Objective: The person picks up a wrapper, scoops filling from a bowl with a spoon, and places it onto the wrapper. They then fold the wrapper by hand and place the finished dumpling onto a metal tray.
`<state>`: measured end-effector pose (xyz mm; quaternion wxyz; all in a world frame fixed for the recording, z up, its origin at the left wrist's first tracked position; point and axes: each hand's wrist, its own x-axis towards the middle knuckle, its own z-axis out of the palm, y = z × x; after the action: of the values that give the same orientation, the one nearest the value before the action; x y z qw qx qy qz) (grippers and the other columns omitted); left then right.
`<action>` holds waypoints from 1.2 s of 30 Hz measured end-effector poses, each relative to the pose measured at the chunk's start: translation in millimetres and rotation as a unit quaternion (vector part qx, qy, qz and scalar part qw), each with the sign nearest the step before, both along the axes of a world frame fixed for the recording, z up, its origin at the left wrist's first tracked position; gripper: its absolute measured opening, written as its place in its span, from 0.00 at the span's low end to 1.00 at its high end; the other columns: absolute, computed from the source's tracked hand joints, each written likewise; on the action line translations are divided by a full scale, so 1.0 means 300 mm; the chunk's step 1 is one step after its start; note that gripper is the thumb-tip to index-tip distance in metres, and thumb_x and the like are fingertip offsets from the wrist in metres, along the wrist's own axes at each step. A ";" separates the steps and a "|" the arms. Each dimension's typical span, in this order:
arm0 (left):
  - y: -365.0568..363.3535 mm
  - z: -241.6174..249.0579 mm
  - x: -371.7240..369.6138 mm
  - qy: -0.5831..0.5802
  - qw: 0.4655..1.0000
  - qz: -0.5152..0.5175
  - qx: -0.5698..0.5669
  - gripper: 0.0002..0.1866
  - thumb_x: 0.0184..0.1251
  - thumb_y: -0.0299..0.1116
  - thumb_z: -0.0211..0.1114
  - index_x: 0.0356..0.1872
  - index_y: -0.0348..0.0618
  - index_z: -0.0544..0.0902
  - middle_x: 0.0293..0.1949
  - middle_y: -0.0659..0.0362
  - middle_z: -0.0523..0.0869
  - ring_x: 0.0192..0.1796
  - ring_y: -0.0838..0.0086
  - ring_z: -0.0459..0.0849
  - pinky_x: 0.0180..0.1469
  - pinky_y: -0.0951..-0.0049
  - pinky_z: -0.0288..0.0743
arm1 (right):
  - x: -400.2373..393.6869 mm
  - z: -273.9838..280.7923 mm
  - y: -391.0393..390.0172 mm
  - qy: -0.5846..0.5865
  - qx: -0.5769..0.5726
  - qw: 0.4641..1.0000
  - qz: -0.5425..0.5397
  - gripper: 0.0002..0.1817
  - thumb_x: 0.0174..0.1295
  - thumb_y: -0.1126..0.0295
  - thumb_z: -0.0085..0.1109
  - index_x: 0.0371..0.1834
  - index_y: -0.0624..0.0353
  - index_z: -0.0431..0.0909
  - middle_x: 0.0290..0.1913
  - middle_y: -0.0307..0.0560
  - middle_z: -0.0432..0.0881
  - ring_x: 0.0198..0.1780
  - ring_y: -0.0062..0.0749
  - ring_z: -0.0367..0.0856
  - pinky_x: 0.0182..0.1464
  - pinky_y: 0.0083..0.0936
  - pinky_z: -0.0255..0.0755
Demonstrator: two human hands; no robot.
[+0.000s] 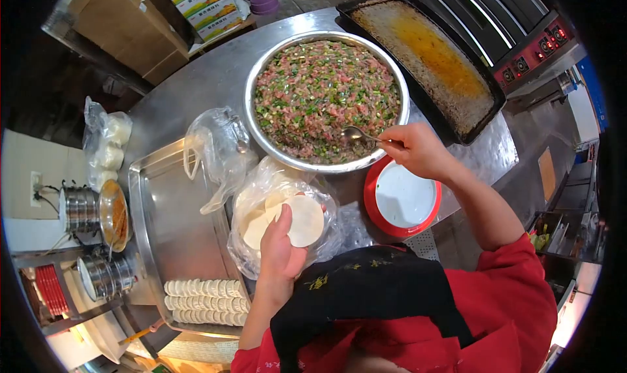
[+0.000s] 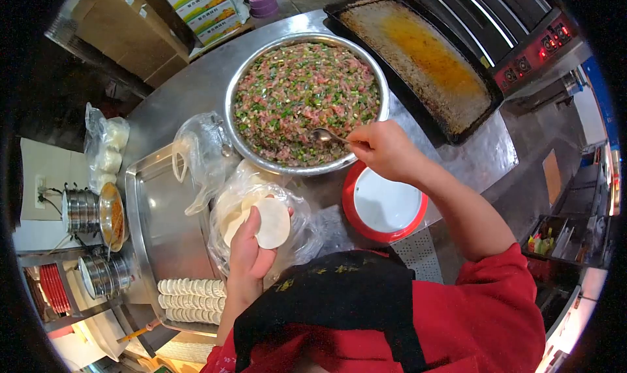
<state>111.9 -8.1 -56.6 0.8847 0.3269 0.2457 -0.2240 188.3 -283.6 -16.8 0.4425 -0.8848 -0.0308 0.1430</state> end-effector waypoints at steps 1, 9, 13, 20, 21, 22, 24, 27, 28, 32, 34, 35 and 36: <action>-0.012 0.006 0.011 0.010 1.000 -0.008 0.009 0.23 0.74 0.38 0.49 0.61 0.31 0.67 0.55 0.45 0.76 0.57 0.53 0.77 0.61 0.58 0.71 | 0.018 -0.011 -0.006 -0.094 -0.105 0.989 0.051 0.06 0.57 0.72 0.54 0.33 0.60 0.81 0.21 0.48 0.78 0.25 0.34 0.80 0.27 0.31 0.72; -0.022 0.011 0.058 0.014 0.998 -0.036 0.050 0.22 0.72 0.31 0.51 0.63 0.31 0.64 0.53 0.43 0.78 0.56 0.52 0.78 0.61 0.57 0.70 | 0.103 -0.055 0.066 -0.193 -0.342 0.889 0.237 0.04 0.49 0.74 0.54 0.26 0.61 0.77 0.27 0.53 0.82 0.31 0.48 0.83 0.30 0.41 0.77; -0.019 0.006 0.081 0.026 0.999 -0.042 0.005 0.23 0.70 0.27 0.52 0.64 0.31 0.63 0.55 0.40 0.76 0.59 0.50 0.75 0.64 0.55 0.67 | 0.115 -0.085 0.100 -0.111 -0.322 0.892 0.297 0.05 0.47 0.73 0.56 0.25 0.61 0.79 0.28 0.55 0.83 0.32 0.47 0.84 0.30 0.39 0.76; -0.008 0.006 0.112 0.038 0.998 -0.041 -0.034 0.23 0.69 0.26 0.52 0.63 0.30 0.64 0.57 0.38 0.74 0.61 0.47 0.73 0.66 0.53 0.65 | 0.130 -0.063 0.102 -0.171 -0.312 0.898 0.258 0.06 0.44 0.71 0.58 0.25 0.60 0.79 0.26 0.54 0.82 0.31 0.47 0.84 0.30 0.41 0.76; -0.006 0.005 0.112 0.040 0.998 -0.042 -0.034 0.23 0.69 0.26 0.52 0.63 0.30 0.64 0.57 0.38 0.74 0.61 0.47 0.73 0.66 0.53 0.65 | 0.128 -0.076 0.104 -0.169 -0.313 0.899 0.257 0.06 0.44 0.71 0.58 0.25 0.60 0.79 0.26 0.54 0.82 0.31 0.47 0.84 0.30 0.41 0.76; -0.006 0.004 0.114 0.039 0.998 -0.045 -0.035 0.23 0.69 0.26 0.52 0.63 0.30 0.64 0.57 0.38 0.74 0.61 0.47 0.73 0.66 0.53 0.64 | 0.127 -0.098 0.107 -0.183 -0.311 0.891 0.275 0.06 0.44 0.70 0.59 0.24 0.60 0.79 0.25 0.54 0.82 0.31 0.46 0.84 0.29 0.41 0.76; -0.005 0.004 0.117 0.038 0.998 -0.045 -0.036 0.23 0.69 0.26 0.52 0.63 0.30 0.64 0.57 0.38 0.74 0.61 0.48 0.73 0.66 0.53 0.64 | 0.135 -0.124 0.107 -0.198 -0.310 0.882 0.294 0.06 0.44 0.70 0.59 0.24 0.60 0.79 0.25 0.54 0.81 0.31 0.46 0.83 0.29 0.42 0.75; 0.000 0.008 0.119 0.033 0.998 -0.053 -0.033 0.22 0.70 0.27 0.50 0.63 0.30 0.64 0.58 0.39 0.73 0.62 0.49 0.72 0.66 0.53 0.64 | 0.164 -0.125 0.107 -0.127 -0.304 0.886 0.325 0.09 0.43 0.68 0.63 0.23 0.61 0.76 0.23 0.51 0.79 0.28 0.47 0.81 0.28 0.41 0.73; 0.003 0.005 0.115 0.037 0.997 -0.047 -0.042 0.22 0.71 0.28 0.49 0.63 0.30 0.64 0.58 0.39 0.73 0.62 0.49 0.72 0.66 0.54 0.64 | 0.168 -0.105 0.110 -0.100 -0.292 0.895 0.322 0.07 0.43 0.70 0.62 0.22 0.61 0.76 0.21 0.52 0.78 0.28 0.48 0.81 0.29 0.41 0.73; 0.000 -0.010 0.109 0.043 0.998 -0.041 -0.016 0.23 0.73 0.34 0.47 0.63 0.30 0.62 0.58 0.39 0.73 0.61 0.48 0.73 0.65 0.53 0.65 | 0.172 -0.094 0.130 -0.026 -0.247 0.925 0.287 0.04 0.43 0.72 0.59 0.21 0.60 0.80 0.24 0.57 0.80 0.32 0.52 0.82 0.36 0.43 0.75; -0.004 -0.019 0.109 0.045 0.998 -0.041 -0.015 0.23 0.74 0.35 0.47 0.63 0.31 0.62 0.58 0.39 0.73 0.61 0.49 0.72 0.65 0.53 0.65 | 0.180 -0.096 0.138 -0.017 -0.221 0.938 0.266 0.05 0.44 0.72 0.58 0.23 0.60 0.81 0.24 0.58 0.80 0.32 0.54 0.81 0.36 0.43 0.75; -0.005 -0.023 0.107 0.048 0.998 -0.044 -0.013 0.23 0.74 0.36 0.46 0.64 0.32 0.62 0.59 0.40 0.73 0.61 0.49 0.72 0.66 0.53 0.64 | 0.184 -0.098 0.140 -0.007 -0.194 0.950 0.244 0.07 0.44 0.72 0.57 0.25 0.61 0.82 0.24 0.60 0.80 0.32 0.55 0.81 0.37 0.44 0.74; -0.004 -0.031 0.103 0.046 0.998 -0.043 -0.011 0.23 0.74 0.36 0.46 0.64 0.32 0.62 0.59 0.40 0.73 0.61 0.49 0.72 0.66 0.53 0.64 | 0.186 -0.122 0.136 -0.009 -0.193 0.950 0.244 0.07 0.44 0.72 0.57 0.25 0.61 0.82 0.24 0.60 0.80 0.32 0.55 0.81 0.37 0.44 0.74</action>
<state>142.9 -9.2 -65.8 0.8656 0.3167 0.2689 -0.2796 244.1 -242.6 -53.3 0.2148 -0.9200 -0.2214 0.2416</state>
